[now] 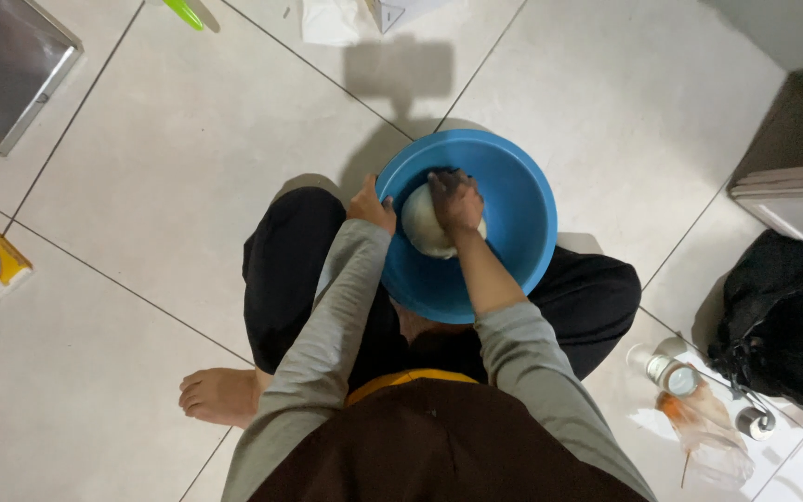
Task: Kneading a ball of dough in a plastic bowl while sitting on the floor.
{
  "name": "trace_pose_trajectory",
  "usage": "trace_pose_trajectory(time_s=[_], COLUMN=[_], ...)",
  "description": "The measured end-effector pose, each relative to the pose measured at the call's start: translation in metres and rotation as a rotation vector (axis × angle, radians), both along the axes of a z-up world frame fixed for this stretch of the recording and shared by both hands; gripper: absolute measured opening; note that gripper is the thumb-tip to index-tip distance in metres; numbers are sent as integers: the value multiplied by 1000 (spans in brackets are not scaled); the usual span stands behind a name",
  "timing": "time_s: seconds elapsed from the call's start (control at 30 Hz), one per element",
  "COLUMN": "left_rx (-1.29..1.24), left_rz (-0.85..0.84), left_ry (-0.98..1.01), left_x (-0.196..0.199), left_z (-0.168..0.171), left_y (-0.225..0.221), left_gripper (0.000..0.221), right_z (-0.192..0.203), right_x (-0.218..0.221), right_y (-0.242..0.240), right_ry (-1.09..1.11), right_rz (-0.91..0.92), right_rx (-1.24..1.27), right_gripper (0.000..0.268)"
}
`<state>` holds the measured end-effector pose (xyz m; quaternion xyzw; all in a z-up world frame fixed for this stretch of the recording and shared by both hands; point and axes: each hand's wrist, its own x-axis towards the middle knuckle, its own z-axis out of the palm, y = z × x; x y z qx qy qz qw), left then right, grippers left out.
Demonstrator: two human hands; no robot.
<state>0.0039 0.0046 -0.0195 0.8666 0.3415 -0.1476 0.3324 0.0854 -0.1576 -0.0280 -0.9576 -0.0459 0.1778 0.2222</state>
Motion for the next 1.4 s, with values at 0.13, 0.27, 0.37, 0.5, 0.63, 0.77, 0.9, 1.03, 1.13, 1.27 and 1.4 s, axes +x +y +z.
trace_pose_trajectory(time_s=[0.13,0.27,0.37,0.5,0.63,0.77,0.9,1.03,1.13,1.27,1.4], left_rx=[-54,-96,-113,-155,-172,-126,-130,-72,-67,-44,-91], left_rz=[-47,-29,-36,-9,-6,1,-28,-15,-22,-44,22], left_ry=[-3,40,20,-15,10,19,-11,19,-26,20,25], left_x=[-5,-7,-8,-8,-9,-3,-4,1,1,3,5], left_z=[6,3,-6,10,17,22,24,20,21,18,13], left_y=[1,2,3,-1,0,-4,-3,-3,-5,-3,-2], left_gripper=[43,53,50,45,44,46,47,51,50,53,53], right_z=[26,65,95,116,100,55,31,35,26,-28,35], right_x=[-41,-73,-104,-126,-130,-110,-62,-18,-3,-7,-51], right_y=[-15,-35,-49,-73,-61,-39,-14,3,9,9,5], right_ry=[33,95,-67,-125,-105,-83,-37,93,-51,50,14], right_rz=[127,503,568,562,594,638,433,210,132,40,469], right_rx=[15,-19,130,167,28,-313,-301,-175,-212,-163,-208], right_gripper=[44,49,38,17,23,44,44,40,36,31,44])
